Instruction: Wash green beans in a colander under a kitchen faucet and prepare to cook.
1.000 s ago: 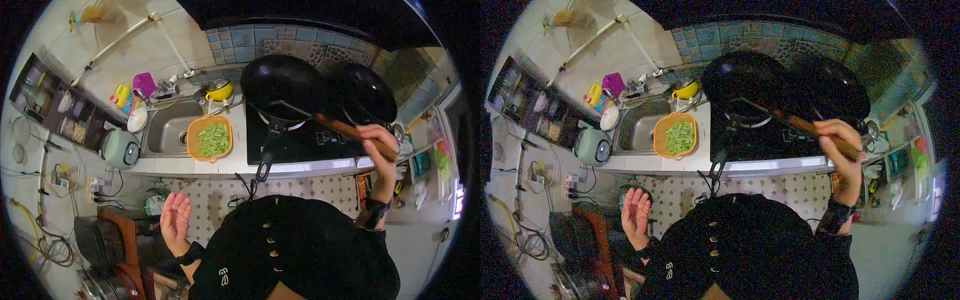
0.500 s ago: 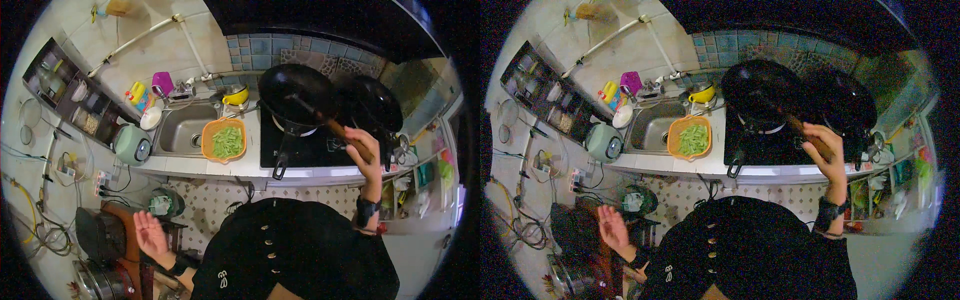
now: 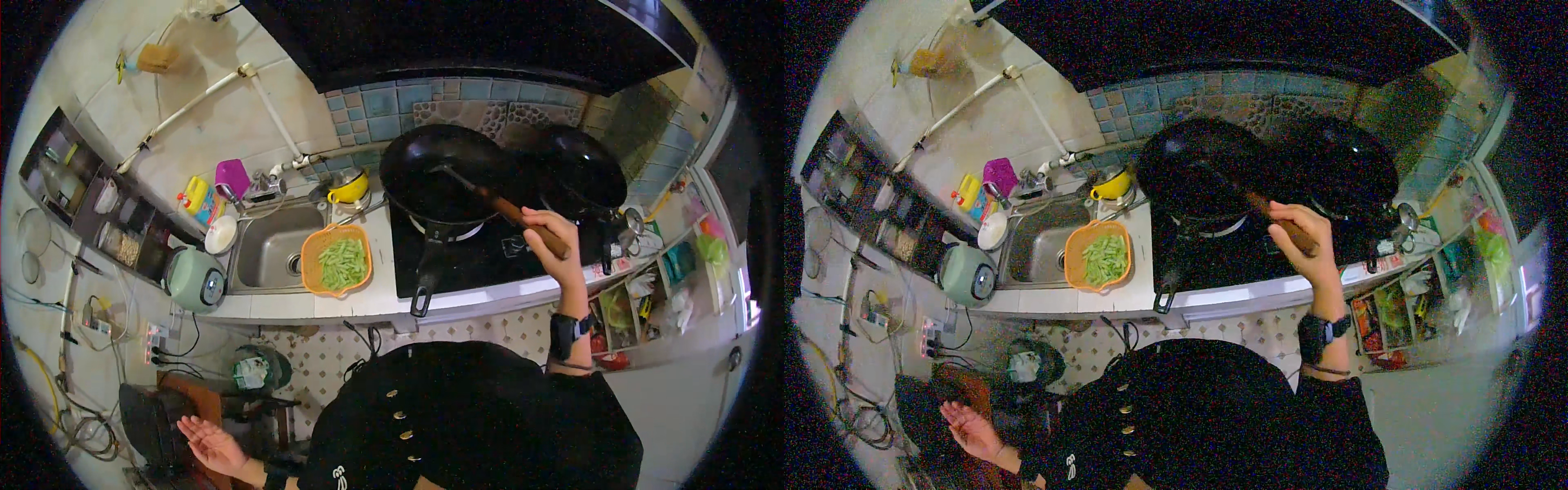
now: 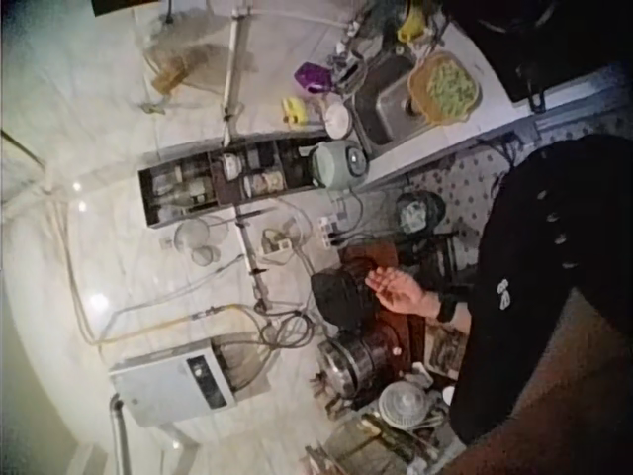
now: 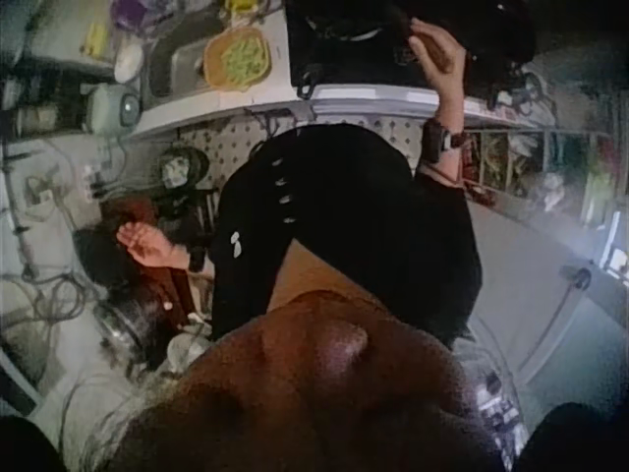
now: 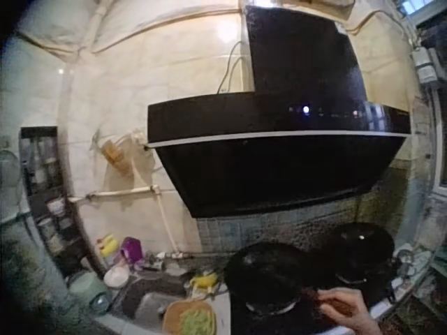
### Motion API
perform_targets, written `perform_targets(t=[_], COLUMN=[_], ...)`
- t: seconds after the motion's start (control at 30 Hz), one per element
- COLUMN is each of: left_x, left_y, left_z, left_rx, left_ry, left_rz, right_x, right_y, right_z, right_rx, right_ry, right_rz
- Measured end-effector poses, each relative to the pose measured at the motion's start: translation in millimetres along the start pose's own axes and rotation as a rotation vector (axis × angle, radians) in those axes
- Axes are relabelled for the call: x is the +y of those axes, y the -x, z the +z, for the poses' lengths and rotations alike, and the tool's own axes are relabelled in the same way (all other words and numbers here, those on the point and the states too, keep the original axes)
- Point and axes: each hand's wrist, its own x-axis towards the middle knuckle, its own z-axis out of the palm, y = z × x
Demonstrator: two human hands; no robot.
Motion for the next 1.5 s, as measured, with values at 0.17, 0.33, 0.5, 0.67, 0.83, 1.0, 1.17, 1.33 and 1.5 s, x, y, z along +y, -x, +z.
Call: perform_targets(t=[0.17, 0.33, 0.5, 0.67, 0.83, 1.0, 1.17, 1.33, 1.5], left_x=[1, -4, -11, 5, 2, 6, 7, 4, 2], left_y=[-6, -5, -16, 0, 5, 5, 7, 7, 7], left_z=[12, -5, -2, -21, -23, -23, -28, -28, -26], left_rx=[-0.185, -0.105, -0.099, -0.063, -0.087, -0.054, -0.148, -0.027, 0.031], left_ry=[0.039, 0.032, 0.092, 0.019, 0.015, 0.059, 0.04, 0.092, 0.097], left_rz=[-0.105, -0.095, -0.141, -0.059, -0.089, -0.079, -0.16, -0.101, -0.071], right_x=[-30, -44, -29, -43, -36, -47, -39, -32, -22], right_y=[2, -7, -8, -8, -14, -13, -16, -12, -9], right_z=[-57, -52, -28, -32, -15, -19, -14, -17, -29], right_rx=[0.018, 0.079, 0.245, 0.218, 0.259, 0.31, 0.383, 0.444, 0.554], right_ry=[0.052, 0.091, 0.173, 0.081, 0.128, 0.079, 0.065, 0.192, 0.219], right_rz=[-0.093, -0.021, 0.052, 0.168, 0.147, 0.227, 0.221, 0.187, 0.242])
